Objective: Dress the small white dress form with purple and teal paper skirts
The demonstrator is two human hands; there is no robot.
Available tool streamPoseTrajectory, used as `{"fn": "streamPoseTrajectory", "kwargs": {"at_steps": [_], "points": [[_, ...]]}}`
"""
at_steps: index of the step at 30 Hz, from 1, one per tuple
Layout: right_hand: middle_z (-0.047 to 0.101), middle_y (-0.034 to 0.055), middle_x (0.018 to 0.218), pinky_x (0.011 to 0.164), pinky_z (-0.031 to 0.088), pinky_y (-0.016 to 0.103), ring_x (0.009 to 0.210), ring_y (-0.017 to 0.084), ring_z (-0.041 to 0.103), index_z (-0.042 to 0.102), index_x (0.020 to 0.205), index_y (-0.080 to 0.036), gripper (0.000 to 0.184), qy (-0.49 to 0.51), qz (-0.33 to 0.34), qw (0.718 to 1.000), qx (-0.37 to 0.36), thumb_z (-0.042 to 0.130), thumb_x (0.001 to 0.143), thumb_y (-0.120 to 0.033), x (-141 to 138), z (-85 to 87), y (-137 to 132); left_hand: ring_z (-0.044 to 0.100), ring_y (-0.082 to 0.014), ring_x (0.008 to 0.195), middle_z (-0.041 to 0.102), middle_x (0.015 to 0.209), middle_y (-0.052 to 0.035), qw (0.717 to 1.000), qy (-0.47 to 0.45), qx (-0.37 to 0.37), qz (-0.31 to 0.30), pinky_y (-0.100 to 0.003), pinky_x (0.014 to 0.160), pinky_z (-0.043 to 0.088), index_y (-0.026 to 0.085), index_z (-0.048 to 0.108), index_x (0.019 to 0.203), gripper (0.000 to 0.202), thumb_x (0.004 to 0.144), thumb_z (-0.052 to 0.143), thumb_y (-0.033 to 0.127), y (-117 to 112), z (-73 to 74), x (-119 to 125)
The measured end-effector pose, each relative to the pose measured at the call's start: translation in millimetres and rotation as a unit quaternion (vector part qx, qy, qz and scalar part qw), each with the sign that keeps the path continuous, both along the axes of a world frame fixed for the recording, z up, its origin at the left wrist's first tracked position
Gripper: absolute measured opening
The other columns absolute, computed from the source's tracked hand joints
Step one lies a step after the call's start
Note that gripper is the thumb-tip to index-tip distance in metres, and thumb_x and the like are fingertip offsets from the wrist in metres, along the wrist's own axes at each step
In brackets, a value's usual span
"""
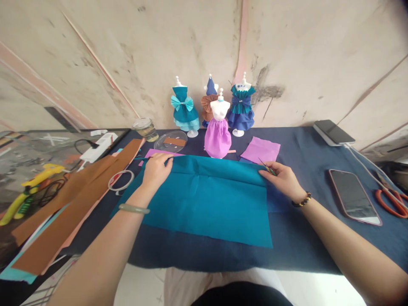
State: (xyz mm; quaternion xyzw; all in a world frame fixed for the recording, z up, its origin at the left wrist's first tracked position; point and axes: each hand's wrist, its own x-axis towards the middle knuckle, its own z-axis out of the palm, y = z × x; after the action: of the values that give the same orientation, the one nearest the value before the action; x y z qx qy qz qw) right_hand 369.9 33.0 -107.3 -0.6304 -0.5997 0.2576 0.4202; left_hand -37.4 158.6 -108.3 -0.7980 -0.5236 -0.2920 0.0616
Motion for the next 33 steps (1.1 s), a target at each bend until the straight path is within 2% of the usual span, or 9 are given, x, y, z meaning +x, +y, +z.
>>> {"fn": "streamPoseTrajectory", "kwargs": {"at_steps": [8, 18, 23, 28, 33], "points": [[0.075, 0.0069, 0.092, 0.066, 0.054, 0.031, 0.077, 0.022, 0.068, 0.07, 0.095, -0.019, 0.041, 0.006, -0.004, 1.0, 0.009, 0.066, 0.077, -0.056, 0.5, -0.4, 0.6, 0.068, -0.0291, 0.105, 0.075, 0.108, -0.0116, 1.0, -0.005, -0.019, -0.015, -0.045, 0.095, 0.052, 0.018, 0.071, 0.103, 0.032, 0.089, 0.046, 0.031, -2.3, -0.1, -1.4], [0.072, 0.0047, 0.079, 0.059, 0.049, 0.029, 0.064, 0.018, 0.061, 0.069, 0.089, -0.018, 0.034, -0.042, -0.005, 0.999, 0.025, 0.06, 0.082, -0.05, 0.4, -0.5, -0.5, 0.067, -0.0301, 0.106, 0.074, 0.109, -0.0134, 1.0, 0.001, -0.024, -0.02, -0.046, 0.096, 0.052, 0.017, 0.07, 0.106, 0.033, 0.089, 0.045, 0.03, 1.5, -3.4, 1.1], [0.073, 0.0048, 0.081, 0.062, 0.053, 0.031, 0.068, 0.019, 0.064, 0.069, 0.093, -0.02, 0.031, -0.044, -0.005, 0.999, 0.028, 0.061, 0.082, -0.048, -0.8, -2.1, -1.9, 0.067, -0.0303, 0.107, 0.074, 0.11, -0.0136, 0.999, -0.002, -0.027, -0.02, -0.046, 0.097, 0.052, 0.016, 0.07, 0.107, 0.034, 0.089, 0.045, 0.031, -0.6, -4.1, 1.2], [0.075, 0.0066, 0.095, 0.075, 0.057, 0.036, 0.081, 0.023, 0.069, 0.068, 0.104, -0.021, 0.038, -0.032, 0.0, 0.999, 0.032, 0.065, 0.079, -0.048, -1.0, -6.7, -0.5, 0.065, -0.03, 0.112, 0.072, 0.117, -0.0122, 0.999, -0.012, -0.025, -0.021, -0.048, 0.101, 0.05, 0.018, 0.068, 0.113, 0.035, 0.09, 0.045, 0.031, -2.9, -6.1, 0.6], [0.075, 0.0067, 0.089, 0.07, 0.056, 0.035, 0.074, 0.022, 0.068, 0.068, 0.097, -0.02, 0.033, -0.053, -0.004, 0.998, 0.037, 0.062, 0.079, -0.047, 0.4, -8.0, 0.3, 0.065, -0.0293, 0.113, 0.072, 0.117, -0.0124, 0.999, -0.016, -0.028, -0.028, -0.048, 0.102, 0.049, 0.018, 0.068, 0.114, 0.036, 0.09, 0.045, 0.031, -5.8, -7.4, 0.2]]}}
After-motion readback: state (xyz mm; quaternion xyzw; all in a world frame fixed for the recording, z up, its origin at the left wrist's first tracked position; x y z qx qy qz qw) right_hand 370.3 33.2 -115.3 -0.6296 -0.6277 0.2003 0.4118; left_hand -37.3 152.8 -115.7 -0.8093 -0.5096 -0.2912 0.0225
